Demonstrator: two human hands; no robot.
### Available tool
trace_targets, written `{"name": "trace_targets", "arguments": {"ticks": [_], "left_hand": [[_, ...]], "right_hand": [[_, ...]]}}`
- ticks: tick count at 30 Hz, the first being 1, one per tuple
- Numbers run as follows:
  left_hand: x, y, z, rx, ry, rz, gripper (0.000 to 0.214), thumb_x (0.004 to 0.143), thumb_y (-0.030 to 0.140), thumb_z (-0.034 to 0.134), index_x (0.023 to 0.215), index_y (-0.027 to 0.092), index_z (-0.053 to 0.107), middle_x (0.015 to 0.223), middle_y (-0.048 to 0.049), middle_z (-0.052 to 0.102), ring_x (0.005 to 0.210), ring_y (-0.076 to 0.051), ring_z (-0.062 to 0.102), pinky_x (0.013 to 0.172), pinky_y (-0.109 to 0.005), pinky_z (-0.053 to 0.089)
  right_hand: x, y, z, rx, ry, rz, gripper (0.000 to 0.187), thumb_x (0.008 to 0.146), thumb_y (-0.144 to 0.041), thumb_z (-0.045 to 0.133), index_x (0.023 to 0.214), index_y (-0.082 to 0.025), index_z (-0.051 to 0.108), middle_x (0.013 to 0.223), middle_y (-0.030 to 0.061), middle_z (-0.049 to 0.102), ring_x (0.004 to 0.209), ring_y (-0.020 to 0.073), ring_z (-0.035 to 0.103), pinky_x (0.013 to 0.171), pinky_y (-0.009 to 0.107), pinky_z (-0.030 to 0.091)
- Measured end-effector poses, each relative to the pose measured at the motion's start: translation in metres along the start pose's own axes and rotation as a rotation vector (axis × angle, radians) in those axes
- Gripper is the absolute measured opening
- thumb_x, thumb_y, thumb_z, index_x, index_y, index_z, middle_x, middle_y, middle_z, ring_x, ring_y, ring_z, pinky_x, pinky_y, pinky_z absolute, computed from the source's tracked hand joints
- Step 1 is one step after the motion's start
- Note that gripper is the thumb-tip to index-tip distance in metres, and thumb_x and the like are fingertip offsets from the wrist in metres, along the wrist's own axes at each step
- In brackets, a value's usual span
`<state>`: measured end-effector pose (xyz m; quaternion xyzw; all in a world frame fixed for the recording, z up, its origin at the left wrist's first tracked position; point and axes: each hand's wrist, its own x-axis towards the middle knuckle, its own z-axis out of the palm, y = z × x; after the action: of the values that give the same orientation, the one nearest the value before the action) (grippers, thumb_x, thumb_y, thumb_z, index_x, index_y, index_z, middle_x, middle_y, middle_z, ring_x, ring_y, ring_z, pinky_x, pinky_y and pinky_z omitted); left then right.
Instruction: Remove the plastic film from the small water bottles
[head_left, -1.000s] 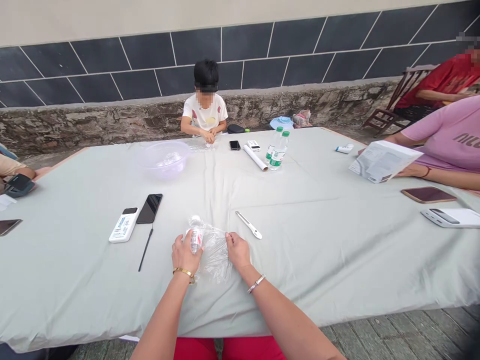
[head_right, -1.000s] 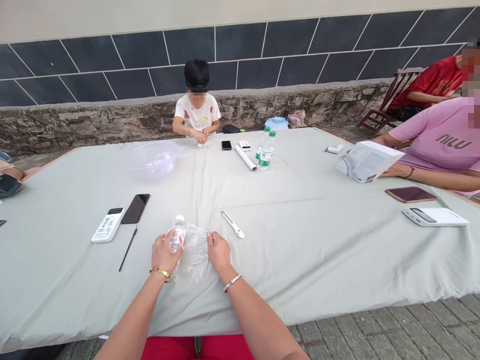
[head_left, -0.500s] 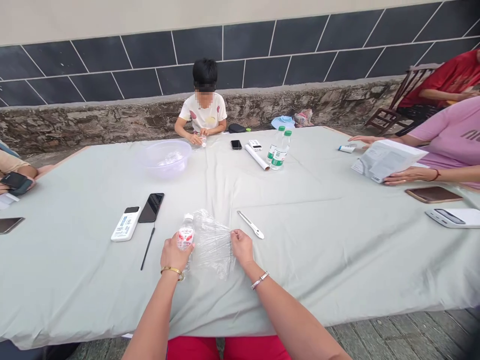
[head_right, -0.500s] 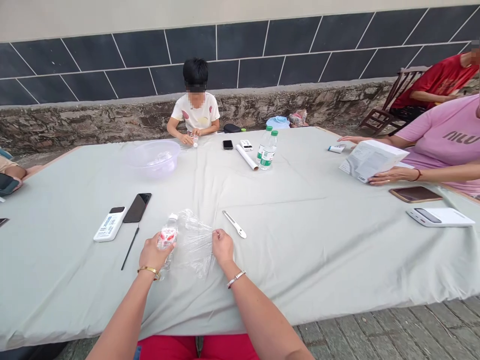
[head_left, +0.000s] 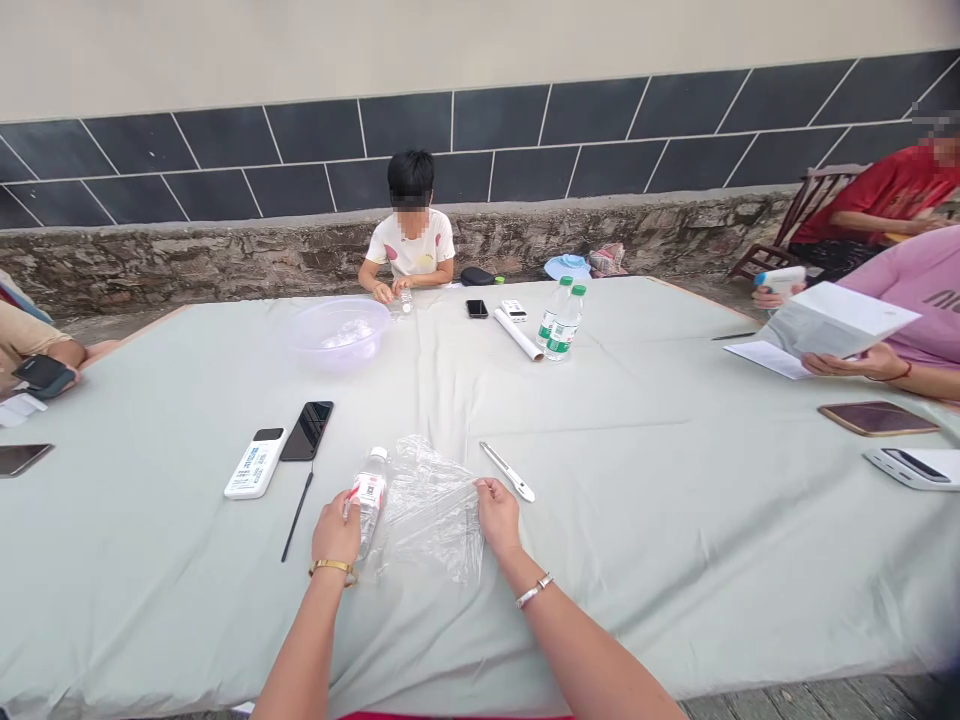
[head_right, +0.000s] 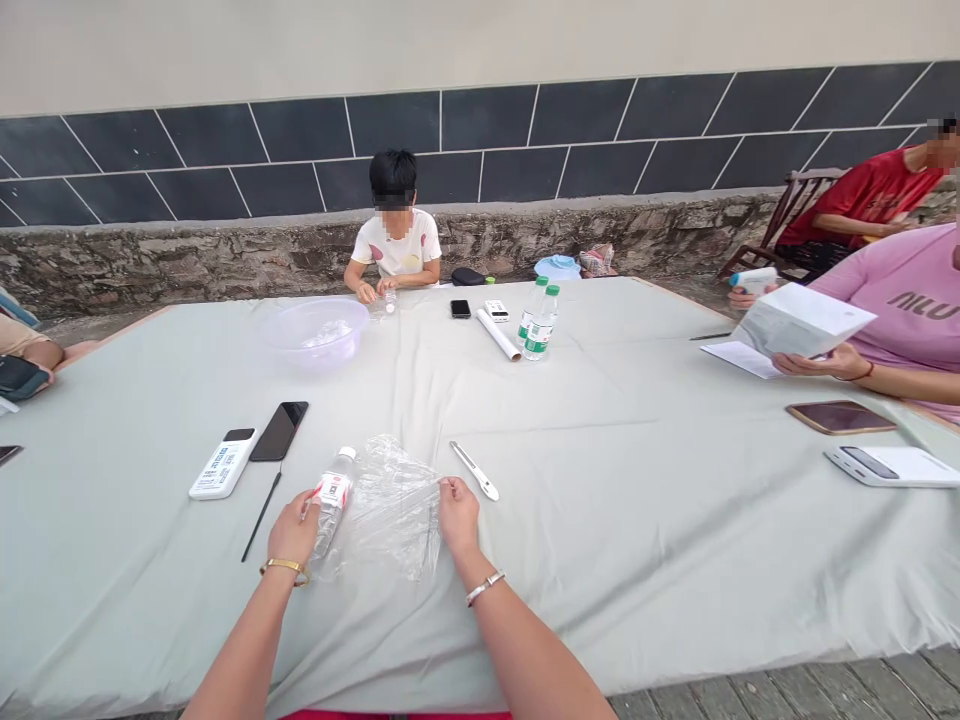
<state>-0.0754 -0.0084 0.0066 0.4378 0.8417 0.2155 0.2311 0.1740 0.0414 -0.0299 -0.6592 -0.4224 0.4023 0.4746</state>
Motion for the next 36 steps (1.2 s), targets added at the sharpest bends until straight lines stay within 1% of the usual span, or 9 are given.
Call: {"name": "trace_targets", "arguments": {"ticks": [6,12,15,17,19,22,26,31,36], "left_hand": [[0.006,-0.003,-0.006,0.016,-0.090,-0.018,0.045,0.088,0.039,0.036,0.122,0.016,0.054,0.109,-0.0122,0.068,0.100,-0.024,0.063,0.078,-0.030,0.045],[0.009,-0.007,-0.003,-0.039,-0.107,-0.025,0.047,0.086,0.043,0.037,0.121,0.017,0.054,0.106,-0.0105,0.069,0.095,-0.023,0.064,0.076,-0.030,0.045],[0.012,-0.008,-0.003,-0.068,-0.097,-0.041,0.050,0.086,0.047,0.037,0.119,0.015,0.055,0.105,-0.0128,0.069,0.096,-0.025,0.064,0.077,-0.031,0.045],[0.016,-0.010,-0.003,-0.091,-0.092,-0.048,0.049,0.085,0.049,0.037,0.111,0.015,0.059,0.100,-0.0127,0.070,0.091,-0.025,0.065,0.075,-0.031,0.046],[0.019,-0.012,-0.003,-0.116,-0.092,-0.044,0.043,0.084,0.049,0.038,0.097,0.017,0.064,0.091,-0.0109,0.071,0.085,-0.025,0.066,0.070,-0.031,0.046],[0.020,-0.015,-0.002,-0.149,-0.079,-0.034,0.039,0.083,0.048,0.037,0.075,0.020,0.063,0.074,-0.0072,0.069,0.074,-0.023,0.065,0.063,-0.029,0.045],[0.014,-0.017,0.000,-0.176,-0.050,-0.024,0.037,0.083,0.045,0.038,0.063,0.022,0.059,0.061,-0.0031,0.064,0.063,-0.021,0.061,0.057,-0.028,0.042],[0.010,-0.017,0.001,-0.158,-0.020,-0.033,0.023,0.079,0.033,0.044,0.063,0.022,0.056,0.061,-0.0037,0.064,0.061,-0.022,0.058,0.056,-0.030,0.040],[0.014,-0.016,0.009,-0.166,0.009,-0.037,0.018,0.077,0.024,0.045,0.060,0.024,0.051,0.057,-0.0037,0.060,0.062,-0.024,0.057,0.057,-0.032,0.038]], "right_hand": [[0.002,-0.006,-0.005,0.033,0.011,0.069,0.023,0.070,-0.039,0.047,0.068,-0.019,0.059,0.044,-0.0059,0.042,0.044,0.0132,0.041,0.047,0.025,0.034],[0.000,-0.013,-0.019,-0.056,0.002,0.045,0.029,0.073,-0.041,0.047,0.082,-0.017,0.062,0.053,-0.0031,0.051,0.049,0.0147,0.047,0.052,0.027,0.040],[-0.002,-0.023,-0.035,-0.267,0.071,-0.181,0.037,0.075,-0.041,0.045,0.098,-0.017,0.061,0.082,0.0053,0.062,0.068,0.0188,0.057,0.068,0.034,0.046],[-0.006,-0.034,-0.043,-0.391,0.141,-0.375,0.038,0.076,-0.039,0.045,0.104,-0.018,0.060,0.103,0.0101,0.060,0.088,0.0223,0.057,0.082,0.039,0.045],[-0.012,-0.045,-0.043,-0.425,0.127,-0.456,0.038,0.077,-0.036,0.044,0.107,-0.018,0.059,0.111,0.0112,0.058,0.094,0.0228,0.055,0.086,0.039,0.044],[-0.029,-0.060,-0.021,-0.371,-0.128,-0.376,0.036,0.082,-0.034,0.041,0.111,-0.020,0.056,0.099,0.0071,0.062,0.078,0.0185,0.059,0.077,0.034,0.047],[-0.058,-0.069,0.032,-0.391,-0.505,-0.277,0.043,0.085,-0.036,0.046,0.126,-0.023,0.048,0.095,0.0037,0.065,0.074,0.0163,0.062,0.073,0.029,0.046],[-0.076,-0.071,0.086,-0.598,-0.598,-0.306,0.071,0.081,-0.053,0.051,0.141,-0.020,0.033,0.121,0.0142,0.057,0.104,0.0283,0.059,0.085,0.038,0.045],[-0.073,-0.066,0.107,-0.698,-0.577,-0.266,0.084,0.076,-0.060,0.053,0.143,-0.015,0.029,0.123,0.0210,0.054,0.109,0.0363,0.057,0.087,0.047,0.044]]}}
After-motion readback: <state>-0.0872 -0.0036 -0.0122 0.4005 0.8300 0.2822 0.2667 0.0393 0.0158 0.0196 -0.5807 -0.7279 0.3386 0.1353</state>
